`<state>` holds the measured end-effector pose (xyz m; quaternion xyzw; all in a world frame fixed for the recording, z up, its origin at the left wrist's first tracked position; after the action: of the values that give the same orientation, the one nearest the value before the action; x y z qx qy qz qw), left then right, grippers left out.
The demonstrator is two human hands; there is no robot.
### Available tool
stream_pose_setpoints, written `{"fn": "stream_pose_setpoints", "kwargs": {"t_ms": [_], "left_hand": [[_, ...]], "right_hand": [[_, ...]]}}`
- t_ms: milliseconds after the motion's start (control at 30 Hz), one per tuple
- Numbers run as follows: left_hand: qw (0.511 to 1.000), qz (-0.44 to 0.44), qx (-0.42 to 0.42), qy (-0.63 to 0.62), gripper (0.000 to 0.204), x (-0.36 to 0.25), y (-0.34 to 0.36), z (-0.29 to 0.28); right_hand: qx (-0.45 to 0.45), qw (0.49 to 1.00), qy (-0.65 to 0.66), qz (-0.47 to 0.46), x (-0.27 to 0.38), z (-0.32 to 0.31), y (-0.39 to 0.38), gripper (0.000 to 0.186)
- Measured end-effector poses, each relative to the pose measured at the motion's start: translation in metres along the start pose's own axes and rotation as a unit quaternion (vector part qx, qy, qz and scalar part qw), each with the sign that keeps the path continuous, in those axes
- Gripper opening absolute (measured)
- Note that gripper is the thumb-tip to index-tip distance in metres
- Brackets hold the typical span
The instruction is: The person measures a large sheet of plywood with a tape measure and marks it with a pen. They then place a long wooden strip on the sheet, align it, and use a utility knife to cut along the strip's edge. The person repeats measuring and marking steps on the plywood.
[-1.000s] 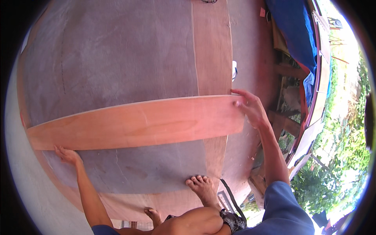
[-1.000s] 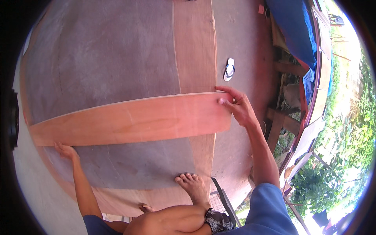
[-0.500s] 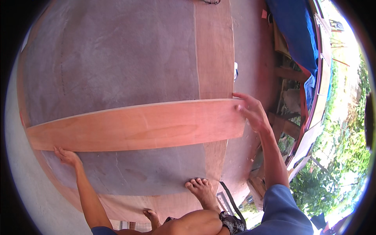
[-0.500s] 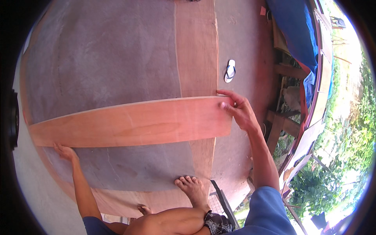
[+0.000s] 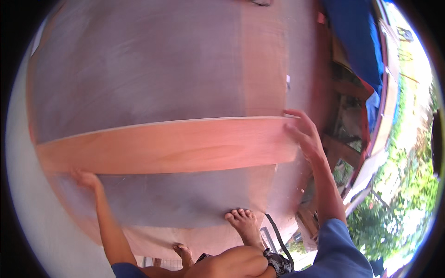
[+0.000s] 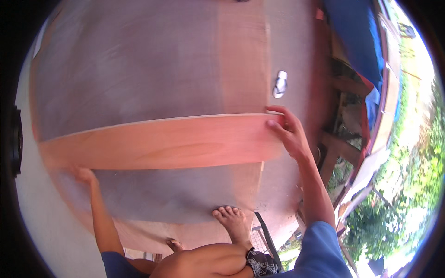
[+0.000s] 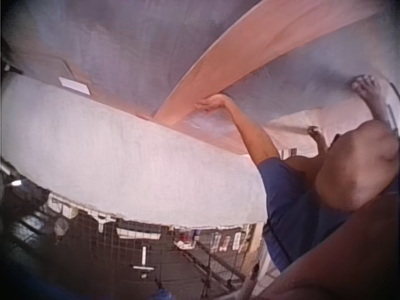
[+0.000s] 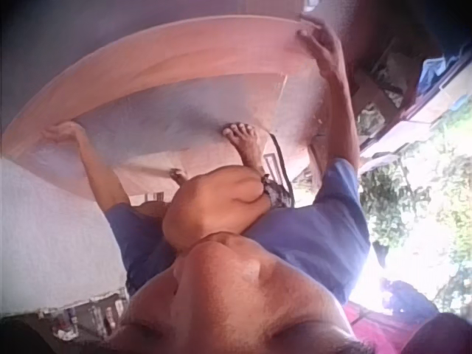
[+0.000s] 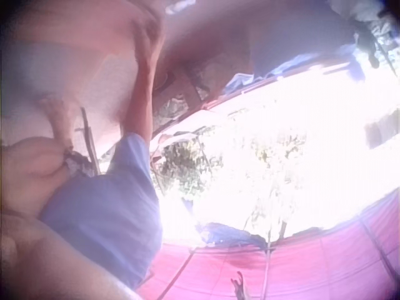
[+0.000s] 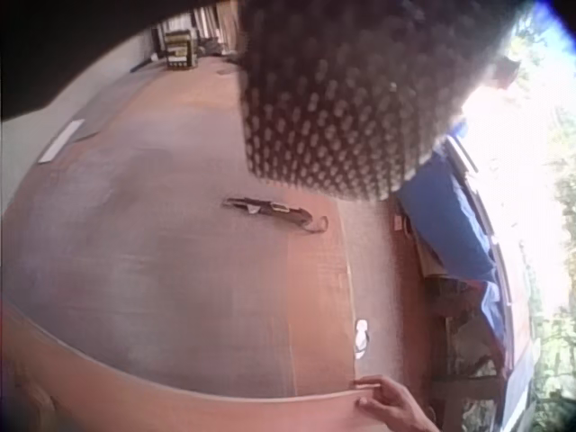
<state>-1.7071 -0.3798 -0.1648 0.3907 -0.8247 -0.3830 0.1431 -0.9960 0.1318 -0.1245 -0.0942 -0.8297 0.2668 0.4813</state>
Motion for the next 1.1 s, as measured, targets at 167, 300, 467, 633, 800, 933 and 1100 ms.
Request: {"fn": "stream_pose_setpoints", "kwargs": {"t_ms": [167, 300, 467, 633, 800, 933, 1100], "left_hand": [[0.998, -0.003, -0.010, 0.058, 0.047, -0.024, -0.012, -0.016], [0.937, -0.329, 0.115, 0.012, 0.055, -0.056, -0.003, -0.030], [0.869, -0.275, 0.400, 0.100, 0.071, -0.093, 0.052, -0.036], [0.762, -0.186, 0.604, 0.139, 0.096, -0.118, 0.101, -0.049], [0.710, -0.419, 0.561, 0.070, 0.124, -0.141, 0.127, -0.094], [0.697, -0.574, 0.429, 0.022, 0.137, -0.126, 0.141, -0.072], [0.734, -0.586, 0.330, 0.090, 0.138, -0.086, 0.133, 0.014]], "right_hand": [[-0.175, 0.970, -0.138, -0.102, 0.004, 0.004, -0.008, 0.037], [-0.270, 0.857, -0.276, -0.342, 0.044, 0.008, -0.026, 0.039], [-0.281, 0.859, -0.280, -0.325, 0.046, 0.004, -0.030, 0.035], [-0.300, 0.859, -0.266, -0.318, 0.050, 0.006, -0.037, 0.032], [-0.272, 0.864, -0.280, -0.319, 0.052, 0.009, -0.039, 0.032], [-0.253, 0.882, -0.300, -0.262, 0.042, 0.010, -0.033, 0.032], [-0.266, 0.870, -0.311, -0.275, 0.043, 0.012, -0.031, 0.031]]}}
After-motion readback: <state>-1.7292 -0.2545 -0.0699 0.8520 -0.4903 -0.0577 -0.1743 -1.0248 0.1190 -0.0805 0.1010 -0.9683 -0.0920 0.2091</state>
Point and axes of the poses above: each hand's wrist, its own y-axis towards the middle knuckle, its own z-axis out of the palm, x = y × z, the point moved 10 cm from there along y, towards the middle knuckle, and after that the axes turned 15 degrees about -x, right-handed, at the moved point
